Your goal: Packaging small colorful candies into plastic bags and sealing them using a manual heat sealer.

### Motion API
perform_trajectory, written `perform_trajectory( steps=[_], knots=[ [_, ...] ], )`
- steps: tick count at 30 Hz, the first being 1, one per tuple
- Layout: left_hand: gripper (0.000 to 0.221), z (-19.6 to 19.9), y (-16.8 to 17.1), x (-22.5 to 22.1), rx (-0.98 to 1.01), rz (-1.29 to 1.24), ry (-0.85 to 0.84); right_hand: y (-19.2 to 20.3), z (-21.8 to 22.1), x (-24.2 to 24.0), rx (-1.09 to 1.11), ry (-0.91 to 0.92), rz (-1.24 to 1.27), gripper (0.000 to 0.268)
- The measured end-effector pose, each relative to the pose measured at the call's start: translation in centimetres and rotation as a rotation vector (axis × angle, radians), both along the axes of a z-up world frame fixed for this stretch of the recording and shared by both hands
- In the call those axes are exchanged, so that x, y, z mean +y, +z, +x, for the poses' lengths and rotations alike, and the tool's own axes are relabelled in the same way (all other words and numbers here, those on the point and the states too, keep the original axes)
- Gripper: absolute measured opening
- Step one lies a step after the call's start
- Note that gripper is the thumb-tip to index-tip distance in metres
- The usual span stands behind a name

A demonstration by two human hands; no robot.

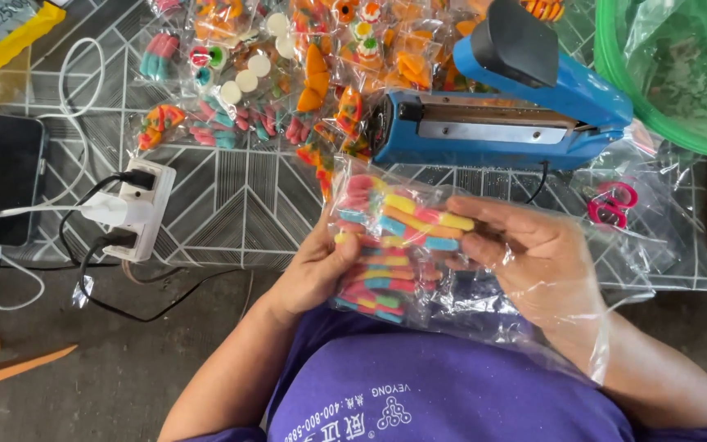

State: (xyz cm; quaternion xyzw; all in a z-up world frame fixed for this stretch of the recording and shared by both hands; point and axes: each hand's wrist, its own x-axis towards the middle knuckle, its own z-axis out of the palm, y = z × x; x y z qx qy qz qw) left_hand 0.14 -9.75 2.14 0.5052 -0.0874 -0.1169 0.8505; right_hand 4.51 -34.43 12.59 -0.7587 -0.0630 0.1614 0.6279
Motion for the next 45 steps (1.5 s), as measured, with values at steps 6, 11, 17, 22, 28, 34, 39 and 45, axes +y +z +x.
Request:
perform_trajectory(
  steps=[6, 11, 17, 22, 28, 34, 39, 45],
  knots=[
    [0.067, -0.3, -0.6, -1.7, 0.097, -0.159, -0.015, -0.5, 0.1, 1.3, -0.201, -0.013, 0.025, 0.044],
    [0.075, -0.2, 0.2, -1.2, 0.188, -0.165, 0.063, -0.6, -0.1, 0.6, -0.127, -0.075, 0.063, 0.032],
    [0.063, -0.1, 0.6, -2.1, 0.107, -0.123, 0.013, -1.2, 0.3, 0.4, -0.669, 0.349, -0.151, 0.030],
    [0.063, -0.3, 1.4, -2.2, 0.119, -0.174, 0.057, -0.9, -0.7, -0.4, -0.693, 0.475, -0.319, 0.055],
    [0.067, -0.8, 0.0, -2.0, 0.216, -0.171, 0.073, -0.4, 0.4, -0.8, -0.699, 0.621, -0.388, 0.066],
    [0.058, 0.3, -0.6, 1.2, 0.241, -0.155, 0.386, 4.7, 2.2, -6.5, -0.739, 0.329, -0.414, 0.076],
    [0.062, 0.7, 1.1, 1.2, 0.178, -0.343, 0.477, 1.0, 1.5, -8.7, -0.502, 0.309, -0.046, 0.083],
    [0.026, 0.2, -1.6, -5.8, 0.027, -0.522, 0.577, -1.6, -0.1, 0.4, -0.357, 0.209, 0.344, 0.042]
  ],
)
